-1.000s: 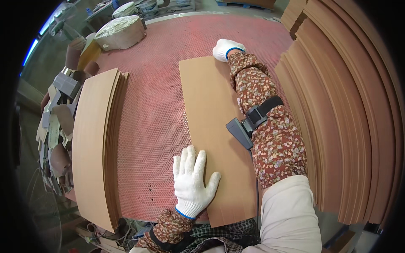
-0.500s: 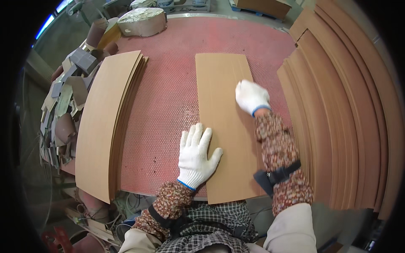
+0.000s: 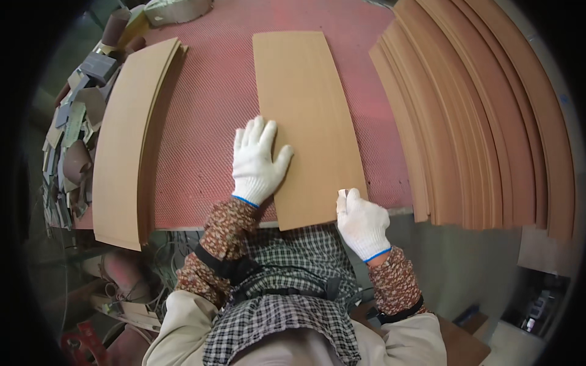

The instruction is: The person is inspecting and sorting thin wooden boards on a production table.

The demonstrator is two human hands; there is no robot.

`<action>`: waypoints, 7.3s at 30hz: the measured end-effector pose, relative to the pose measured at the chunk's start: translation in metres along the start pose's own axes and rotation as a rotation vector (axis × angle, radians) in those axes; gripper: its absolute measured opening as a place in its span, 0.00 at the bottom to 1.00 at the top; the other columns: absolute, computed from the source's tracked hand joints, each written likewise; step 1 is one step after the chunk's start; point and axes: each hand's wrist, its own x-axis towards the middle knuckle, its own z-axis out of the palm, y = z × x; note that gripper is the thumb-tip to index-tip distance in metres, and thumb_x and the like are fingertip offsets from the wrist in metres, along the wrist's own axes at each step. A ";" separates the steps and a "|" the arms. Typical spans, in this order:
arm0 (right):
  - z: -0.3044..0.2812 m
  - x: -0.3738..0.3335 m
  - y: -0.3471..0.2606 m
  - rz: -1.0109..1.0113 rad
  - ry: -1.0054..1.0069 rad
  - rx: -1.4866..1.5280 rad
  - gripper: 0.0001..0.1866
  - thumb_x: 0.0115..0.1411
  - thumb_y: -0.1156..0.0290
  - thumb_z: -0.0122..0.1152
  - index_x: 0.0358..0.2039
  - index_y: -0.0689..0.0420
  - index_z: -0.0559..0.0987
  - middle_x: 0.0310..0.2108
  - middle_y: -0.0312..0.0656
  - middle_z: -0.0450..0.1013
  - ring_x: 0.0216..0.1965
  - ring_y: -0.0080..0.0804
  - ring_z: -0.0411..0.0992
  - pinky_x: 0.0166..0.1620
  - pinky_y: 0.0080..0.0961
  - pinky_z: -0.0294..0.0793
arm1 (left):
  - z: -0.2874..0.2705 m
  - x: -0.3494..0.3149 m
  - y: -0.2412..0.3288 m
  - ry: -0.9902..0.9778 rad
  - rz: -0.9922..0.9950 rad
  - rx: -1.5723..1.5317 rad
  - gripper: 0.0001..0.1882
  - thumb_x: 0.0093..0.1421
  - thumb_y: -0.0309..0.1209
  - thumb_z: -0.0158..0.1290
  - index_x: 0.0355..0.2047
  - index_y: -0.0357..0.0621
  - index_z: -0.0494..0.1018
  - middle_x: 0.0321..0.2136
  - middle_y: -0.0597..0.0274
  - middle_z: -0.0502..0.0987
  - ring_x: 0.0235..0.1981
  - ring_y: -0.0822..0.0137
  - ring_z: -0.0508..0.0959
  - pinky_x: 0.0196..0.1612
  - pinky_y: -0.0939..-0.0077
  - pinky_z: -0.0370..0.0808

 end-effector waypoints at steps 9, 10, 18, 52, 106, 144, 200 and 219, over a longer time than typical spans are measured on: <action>0.020 -0.072 -0.004 -0.016 -0.012 -0.015 0.17 0.74 0.60 0.59 0.28 0.53 0.73 0.15 0.44 0.75 0.15 0.46 0.76 0.19 0.43 0.74 | 0.012 -0.004 -0.013 0.013 0.030 0.018 0.30 0.60 0.40 0.65 0.58 0.34 0.73 0.57 0.43 0.73 0.62 0.44 0.71 0.67 0.47 0.65; 0.019 -0.073 -0.008 -0.016 -0.019 -0.013 0.17 0.74 0.60 0.59 0.28 0.53 0.73 0.15 0.44 0.75 0.15 0.46 0.76 0.19 0.43 0.74 | 0.011 -0.005 -0.011 0.020 0.044 0.015 0.29 0.59 0.39 0.65 0.56 0.35 0.73 0.55 0.45 0.73 0.58 0.46 0.72 0.64 0.49 0.66; 0.016 -0.063 -0.025 -0.015 0.108 0.044 0.17 0.74 0.60 0.61 0.28 0.52 0.73 0.15 0.43 0.74 0.15 0.44 0.75 0.19 0.40 0.73 | 0.009 -0.002 -0.007 0.065 0.079 0.008 0.28 0.58 0.38 0.66 0.55 0.35 0.73 0.53 0.47 0.73 0.54 0.48 0.72 0.60 0.52 0.68; -0.003 0.350 -0.045 -0.052 -0.010 0.033 0.25 0.74 0.52 0.44 0.46 0.55 0.86 0.47 0.55 0.84 0.49 0.61 0.82 0.54 0.57 0.80 | -0.013 0.007 0.012 -0.039 -0.074 -0.012 0.37 0.55 0.37 0.69 0.62 0.33 0.73 0.64 0.34 0.71 0.68 0.36 0.69 0.74 0.39 0.60; 0.018 -0.085 -0.032 -0.033 -0.048 -0.060 0.18 0.74 0.58 0.58 0.28 0.53 0.74 0.12 0.46 0.72 0.14 0.49 0.75 0.19 0.45 0.73 | 0.011 -0.011 -0.009 0.026 -0.021 -0.041 0.30 0.59 0.40 0.65 0.57 0.34 0.75 0.59 0.42 0.74 0.64 0.44 0.71 0.71 0.45 0.62; -0.005 0.366 -0.065 -0.125 0.024 0.038 0.23 0.72 0.55 0.46 0.46 0.56 0.87 0.47 0.56 0.84 0.50 0.62 0.82 0.54 0.56 0.80 | 0.000 -0.006 0.016 0.000 -0.066 -0.123 0.36 0.53 0.33 0.70 0.61 0.32 0.73 0.64 0.35 0.71 0.68 0.36 0.68 0.74 0.39 0.60; 0.039 -0.065 -0.054 -0.063 0.027 0.031 0.16 0.73 0.59 0.61 0.28 0.52 0.73 0.16 0.45 0.75 0.15 0.47 0.76 0.20 0.42 0.74 | 0.017 -0.008 -0.037 -0.041 0.095 -0.103 0.21 0.63 0.32 0.58 0.54 0.34 0.74 0.51 0.48 0.75 0.55 0.48 0.74 0.62 0.52 0.69; 0.023 0.000 -0.071 -0.118 0.029 0.082 0.15 0.74 0.58 0.56 0.32 0.54 0.76 0.16 0.47 0.76 0.16 0.49 0.77 0.22 0.46 0.76 | 0.000 -0.004 -0.021 0.073 0.112 -0.101 0.22 0.60 0.28 0.60 0.53 0.32 0.75 0.51 0.45 0.76 0.56 0.46 0.75 0.63 0.50 0.69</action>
